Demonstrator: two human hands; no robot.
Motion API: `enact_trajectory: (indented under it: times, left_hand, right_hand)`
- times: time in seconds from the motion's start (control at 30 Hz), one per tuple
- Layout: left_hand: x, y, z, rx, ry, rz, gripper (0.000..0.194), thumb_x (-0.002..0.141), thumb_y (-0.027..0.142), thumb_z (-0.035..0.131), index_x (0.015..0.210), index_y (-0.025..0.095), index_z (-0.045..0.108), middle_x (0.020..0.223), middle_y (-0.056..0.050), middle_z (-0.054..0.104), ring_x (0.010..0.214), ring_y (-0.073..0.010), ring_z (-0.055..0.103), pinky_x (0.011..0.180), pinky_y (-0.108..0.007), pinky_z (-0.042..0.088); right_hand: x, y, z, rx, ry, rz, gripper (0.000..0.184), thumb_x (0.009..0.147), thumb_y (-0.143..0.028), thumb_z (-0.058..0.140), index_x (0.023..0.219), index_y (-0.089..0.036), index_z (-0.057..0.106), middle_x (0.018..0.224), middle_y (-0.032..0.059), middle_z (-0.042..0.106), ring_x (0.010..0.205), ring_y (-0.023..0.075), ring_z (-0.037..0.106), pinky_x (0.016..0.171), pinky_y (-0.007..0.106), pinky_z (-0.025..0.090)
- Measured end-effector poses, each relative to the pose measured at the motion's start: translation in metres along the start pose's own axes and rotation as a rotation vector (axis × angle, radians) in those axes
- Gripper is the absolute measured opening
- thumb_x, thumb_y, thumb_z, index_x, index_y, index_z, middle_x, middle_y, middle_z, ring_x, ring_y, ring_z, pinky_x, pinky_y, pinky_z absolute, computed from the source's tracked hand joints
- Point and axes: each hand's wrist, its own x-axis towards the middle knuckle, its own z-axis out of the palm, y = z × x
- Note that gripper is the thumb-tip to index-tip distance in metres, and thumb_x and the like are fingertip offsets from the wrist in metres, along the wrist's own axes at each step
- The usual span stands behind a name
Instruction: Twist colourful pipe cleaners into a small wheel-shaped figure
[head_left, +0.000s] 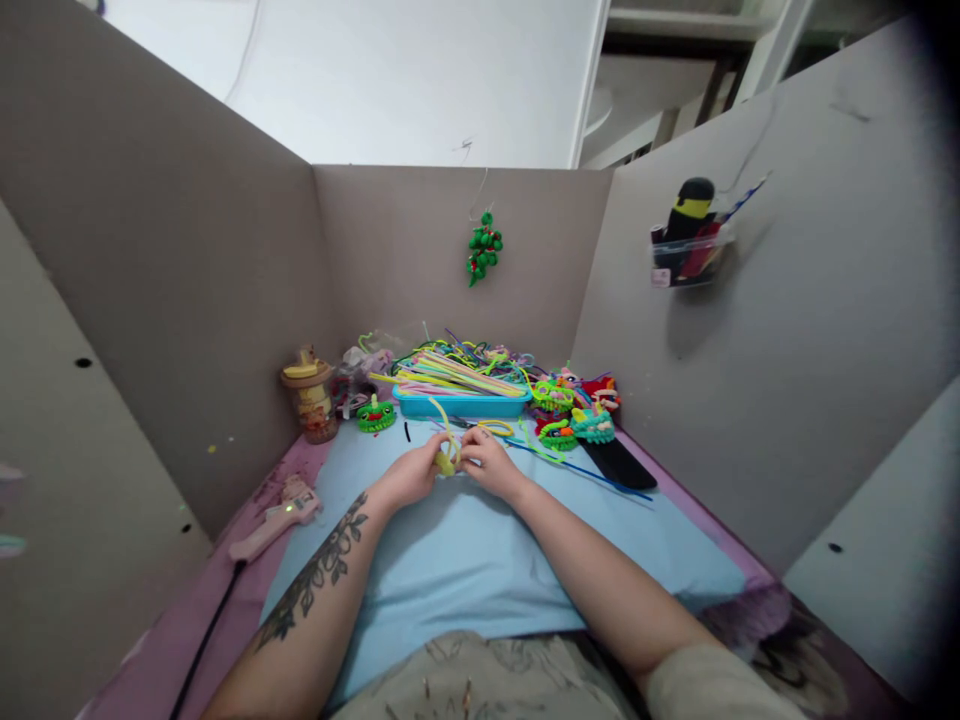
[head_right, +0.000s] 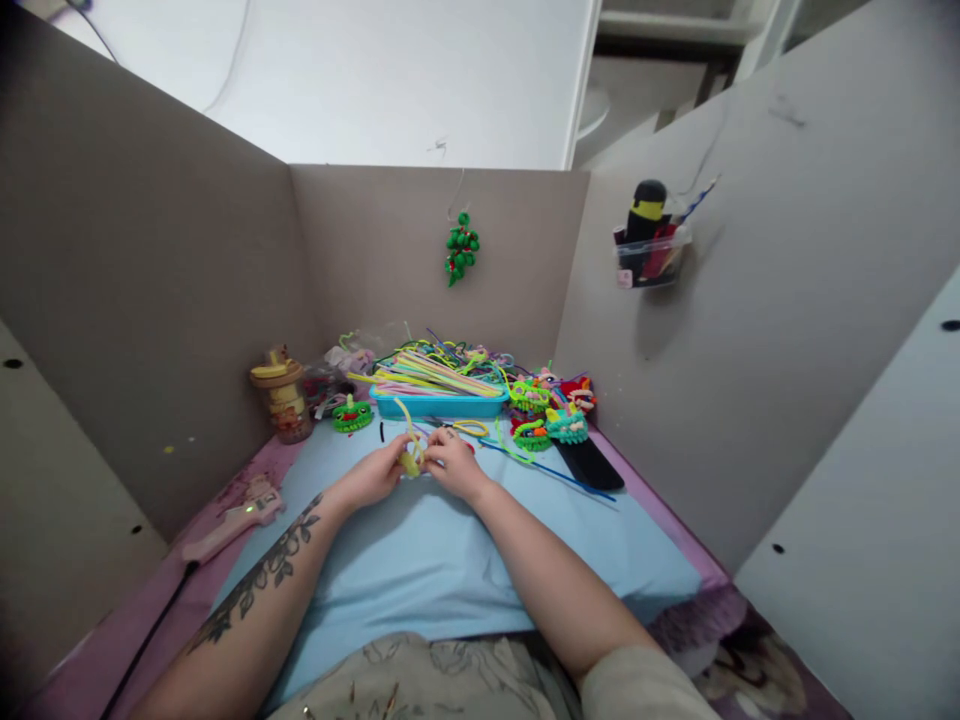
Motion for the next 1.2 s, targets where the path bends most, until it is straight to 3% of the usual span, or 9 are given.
enact_trajectory:
  times: [0.1,0.23,0.37,0.47,0.57,0.67,0.77,0.9,1.2]
  left_hand:
    - [-0.002,0.002,-0.001,0.115,-0.008,-0.017,0.059,0.072,0.009,0.046,0.129,0.022,0.039,0.098,-0.009,0.065,0.079,-0.0195,0.060,0.066,-0.025,0.042]
    - [-0.005,0.005,-0.001,0.238,-0.049,-0.021,0.057,0.073,0.009,0.045,0.128,0.021,0.040,0.086,-0.008,0.066,0.074,-0.0206,0.060,0.063,-0.025,0.041]
    - [-0.007,0.004,0.004,0.268,-0.057,0.027,0.056,0.072,0.008,0.046,0.126,0.019,0.044,0.086,-0.010,0.065,0.078,-0.0235,0.061,0.069,-0.028,0.042]
    - [-0.005,0.005,0.005,0.248,-0.035,0.031,0.055,0.074,0.008,0.044,0.129,0.019,0.042,0.102,-0.013,0.064,0.089,-0.0249,0.061,0.077,-0.032,0.044]
    - [-0.002,0.009,0.005,0.183,0.069,0.044,0.053,0.079,0.010,0.040,0.131,0.021,0.038,0.125,-0.012,0.054,0.108,-0.0230,0.055,0.089,-0.034,0.042]
    - [0.000,0.013,0.005,0.162,0.118,0.079,0.056,0.079,0.014,0.047,0.133,0.020,0.035,0.133,-0.012,0.047,0.117,-0.0229,0.048,0.096,-0.036,0.039]
    - [0.001,0.015,0.006,0.204,0.106,0.043,0.058,0.078,0.020,0.052,0.133,0.017,0.033,0.131,-0.015,0.049,0.115,-0.0268,0.050,0.094,-0.039,0.040]
    - [0.001,0.015,0.006,0.290,0.063,-0.057,0.056,0.084,0.023,0.044,0.137,0.014,0.027,0.114,-0.018,0.060,0.101,-0.0274,0.058,0.082,-0.038,0.045]
    - [0.001,0.005,0.006,0.330,-0.064,0.094,0.052,0.083,0.016,0.042,0.133,0.014,0.030,0.118,-0.016,0.058,0.107,-0.0249,0.054,0.089,-0.038,0.042]
  right_hand:
    - [0.000,-0.003,0.001,-0.060,-0.047,-0.044,0.012,0.076,-0.014,0.060,0.067,-0.020,0.065,0.079,0.0020,0.050,0.080,0.0163,0.045,0.074,0.029,0.039]
    - [0.000,-0.006,0.001,-0.101,-0.072,-0.036,0.009,0.075,-0.019,0.064,0.066,-0.020,0.065,0.079,0.0019,0.047,0.079,0.0167,0.042,0.074,0.030,0.037]
    - [-0.001,-0.004,0.003,-0.127,-0.080,0.004,0.007,0.072,-0.025,0.069,0.066,-0.021,0.067,0.087,0.0028,0.045,0.086,0.0183,0.040,0.078,0.033,0.035]
    - [-0.001,-0.002,0.003,-0.115,-0.061,0.042,0.008,0.071,-0.025,0.069,0.064,-0.021,0.066,0.085,0.0021,0.043,0.085,0.0179,0.040,0.077,0.033,0.034]
    - [0.002,-0.001,0.001,-0.086,0.032,0.092,0.009,0.071,-0.023,0.069,0.064,-0.019,0.065,0.082,0.0017,0.042,0.082,0.0170,0.041,0.076,0.032,0.035]
    - [0.003,-0.001,0.000,-0.054,0.129,0.124,0.008,0.072,-0.021,0.068,0.064,-0.019,0.065,0.082,0.0019,0.041,0.082,0.0170,0.042,0.076,0.032,0.036]
    - [0.002,-0.002,0.002,-0.025,0.160,0.117,0.006,0.072,-0.020,0.066,0.066,-0.019,0.065,0.082,0.0024,0.042,0.083,0.0176,0.043,0.076,0.032,0.037]
    - [0.001,-0.006,0.003,0.021,0.167,0.098,0.005,0.071,-0.020,0.065,0.076,-0.021,0.066,0.084,0.0024,0.044,0.085,0.0181,0.045,0.079,0.034,0.039]
    - [0.002,-0.008,-0.004,0.078,0.069,0.070,0.005,0.070,-0.018,0.067,0.074,-0.022,0.068,0.086,0.0022,0.046,0.088,0.0176,0.046,0.084,0.034,0.037]
